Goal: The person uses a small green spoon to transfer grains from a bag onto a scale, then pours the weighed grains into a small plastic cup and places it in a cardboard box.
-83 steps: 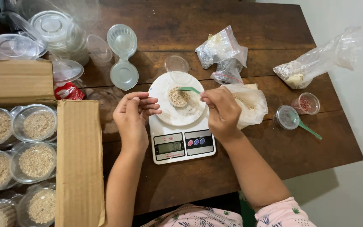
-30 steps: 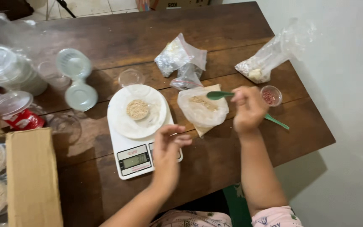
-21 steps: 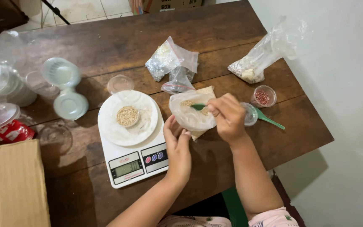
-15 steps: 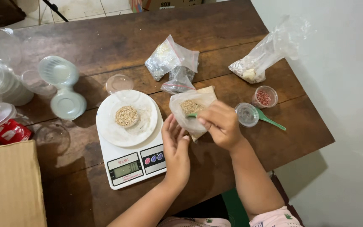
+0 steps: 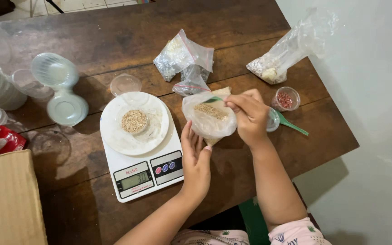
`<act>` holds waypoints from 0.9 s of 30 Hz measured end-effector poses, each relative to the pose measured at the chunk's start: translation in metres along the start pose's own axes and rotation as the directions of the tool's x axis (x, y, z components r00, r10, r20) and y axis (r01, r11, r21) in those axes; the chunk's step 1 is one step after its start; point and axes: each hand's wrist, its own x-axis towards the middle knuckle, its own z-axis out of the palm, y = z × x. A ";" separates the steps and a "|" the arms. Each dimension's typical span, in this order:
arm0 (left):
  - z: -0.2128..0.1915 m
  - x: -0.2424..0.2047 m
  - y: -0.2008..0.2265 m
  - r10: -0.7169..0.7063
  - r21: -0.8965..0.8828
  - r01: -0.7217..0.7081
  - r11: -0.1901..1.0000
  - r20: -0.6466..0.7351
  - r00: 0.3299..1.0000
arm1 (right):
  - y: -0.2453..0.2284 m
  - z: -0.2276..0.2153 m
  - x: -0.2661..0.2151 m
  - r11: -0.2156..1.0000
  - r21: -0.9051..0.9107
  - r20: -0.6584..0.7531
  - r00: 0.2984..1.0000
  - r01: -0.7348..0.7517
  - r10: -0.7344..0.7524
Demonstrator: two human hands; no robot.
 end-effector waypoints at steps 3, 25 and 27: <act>0.002 -0.002 0.005 -0.010 0.010 0.010 1.000 0.020 1.000 | 0.006 0.007 -0.005 0.999 -0.008 0.035 0.999 -0.041 0.041; 0.002 -0.003 0.014 -0.051 0.046 0.047 0.998 0.091 0.995 | 0.041 0.007 -0.022 0.804 0.146 0.244 0.808 -0.577 0.536; 0.003 -0.002 0.015 -0.050 0.049 0.046 0.998 0.094 0.994 | 0.041 0.008 -0.023 0.786 0.157 0.258 0.793 -0.598 0.551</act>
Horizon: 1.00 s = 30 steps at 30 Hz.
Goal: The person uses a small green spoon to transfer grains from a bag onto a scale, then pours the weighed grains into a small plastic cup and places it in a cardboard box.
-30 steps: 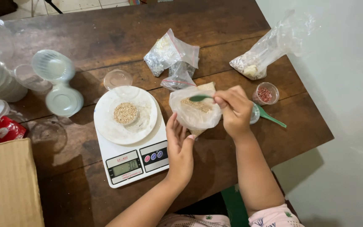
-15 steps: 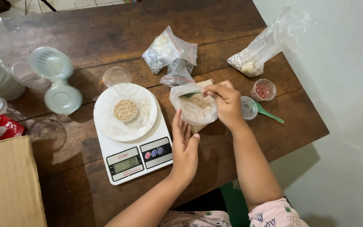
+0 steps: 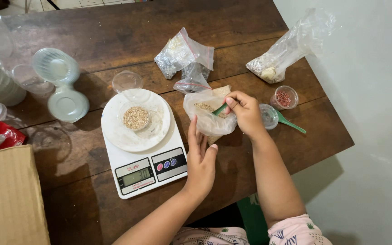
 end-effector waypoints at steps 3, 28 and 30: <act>0.000 0.000 0.000 0.001 0.004 -0.001 1.000 0.005 1.000 | -0.001 0.001 0.000 0.996 0.048 0.000 0.998 -0.069 0.069; 0.001 -0.016 0.002 -0.055 -0.077 0.057 0.995 0.036 0.998 | -0.008 -0.004 -0.001 0.869 0.472 -0.354 0.870 -0.150 0.343; -0.001 -0.025 0.014 -0.042 -0.158 0.054 0.986 0.083 0.996 | -0.014 -0.006 0.002 0.850 0.515 -0.369 0.866 -0.110 0.337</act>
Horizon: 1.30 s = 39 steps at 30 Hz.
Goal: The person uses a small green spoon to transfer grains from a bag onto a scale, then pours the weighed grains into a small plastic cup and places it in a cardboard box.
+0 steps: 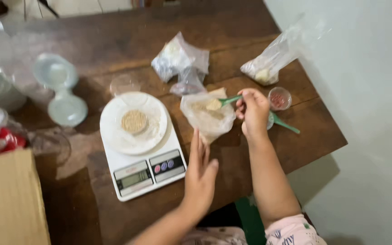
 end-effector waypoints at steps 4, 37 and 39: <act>-0.018 -0.020 0.031 0.095 0.352 -0.113 0.929 0.066 0.993 | 0.000 0.000 -0.002 0.996 0.019 -0.021 0.996 -0.086 0.086; -0.152 0.026 0.068 0.528 0.619 -0.229 0.752 -0.357 0.771 | 0.009 0.144 -0.077 1.000 0.007 0.299 0.954 -0.028 0.024; -0.152 0.027 0.068 0.534 0.625 -0.234 0.745 -0.348 0.771 | 0.010 0.144 -0.078 1.000 0.004 0.315 0.949 0.003 -0.004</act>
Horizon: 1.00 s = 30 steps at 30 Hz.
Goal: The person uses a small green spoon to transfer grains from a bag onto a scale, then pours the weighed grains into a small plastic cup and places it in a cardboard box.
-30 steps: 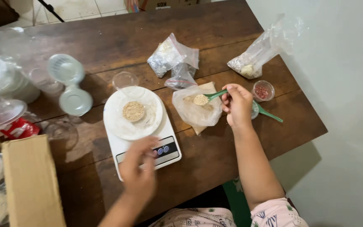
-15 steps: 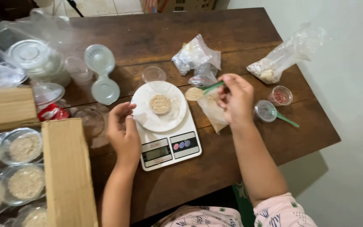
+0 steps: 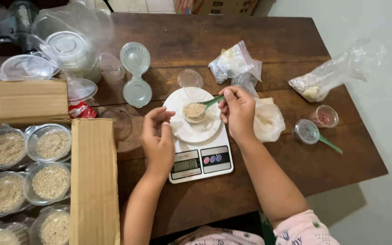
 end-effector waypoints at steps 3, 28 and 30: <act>0.000 0.000 0.000 -0.002 0.009 0.002 1.000 -0.011 1.000 | 0.000 -0.001 -0.004 0.996 -0.054 0.042 0.997 0.072 -0.070; -0.002 0.000 -0.004 -0.023 -0.057 0.023 0.998 0.003 1.000 | -0.004 -0.002 -0.011 0.776 -0.305 0.139 0.832 0.553 -0.538; -0.002 0.000 -0.003 -0.025 -0.052 0.025 0.998 0.006 1.000 | -0.007 -0.003 -0.012 0.727 -0.334 0.158 0.796 0.600 -0.584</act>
